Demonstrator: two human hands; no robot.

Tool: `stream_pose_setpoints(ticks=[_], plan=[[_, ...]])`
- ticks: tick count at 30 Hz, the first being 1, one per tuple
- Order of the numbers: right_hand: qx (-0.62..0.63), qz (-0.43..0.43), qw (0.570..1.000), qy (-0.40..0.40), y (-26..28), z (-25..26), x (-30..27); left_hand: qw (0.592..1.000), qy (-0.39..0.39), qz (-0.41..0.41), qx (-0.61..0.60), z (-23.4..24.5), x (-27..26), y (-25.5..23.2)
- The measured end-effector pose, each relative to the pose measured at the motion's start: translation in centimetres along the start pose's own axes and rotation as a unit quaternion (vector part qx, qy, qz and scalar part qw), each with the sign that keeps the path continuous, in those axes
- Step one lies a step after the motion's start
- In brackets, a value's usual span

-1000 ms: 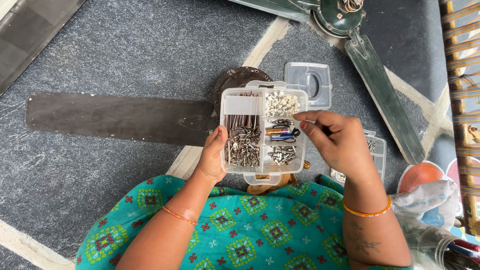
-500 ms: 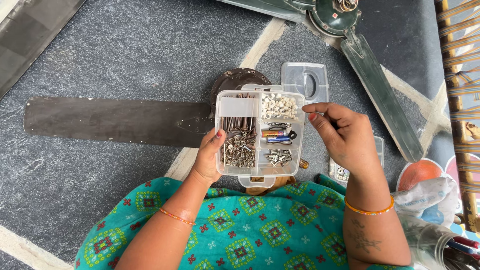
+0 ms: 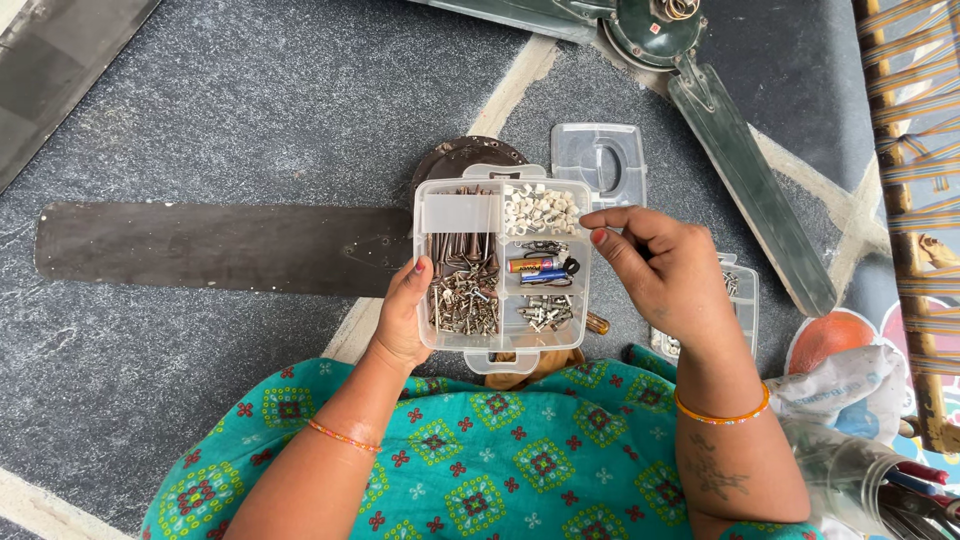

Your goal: The person selects screws from a compartmentalized box and attaches a fan blade to the fan motor housing using a screwdriver. The person is sitting on the floor with fan parts and tools nearby.

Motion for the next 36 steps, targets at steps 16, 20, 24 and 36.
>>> stream_pose_setpoints(ticks=[16,20,24,36], plan=[[-0.017,-0.013,1.000,0.005,0.0,0.0,0.0,0.999,-0.007,-0.016,0.051,-1.4,-0.2,-1.0],[0.015,-0.005,1.000,-0.009,0.1,0.6,0.0,0.999,-0.002,-0.013,0.049,-1.7,-0.2,-1.2],[0.019,0.002,0.999,-0.030,0.0,1.3,-0.1,0.999,0.000,-0.013,0.046,-1.7,-0.2,-1.1],[0.021,-0.109,0.961,-0.254,-25.0,11.1,-5.9,0.998,-0.011,-0.031,0.052,0.1,-0.2,-0.8]])
Point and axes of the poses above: each hand's wrist, its own x-axis towards the middle knuckle, its own z-axis out of the back of the hand, y = z × x, the point moved 3 cm from there along x, towards the middle knuckle, and after that the axes turned 9 degrees about -x, right-handed, at the moved point
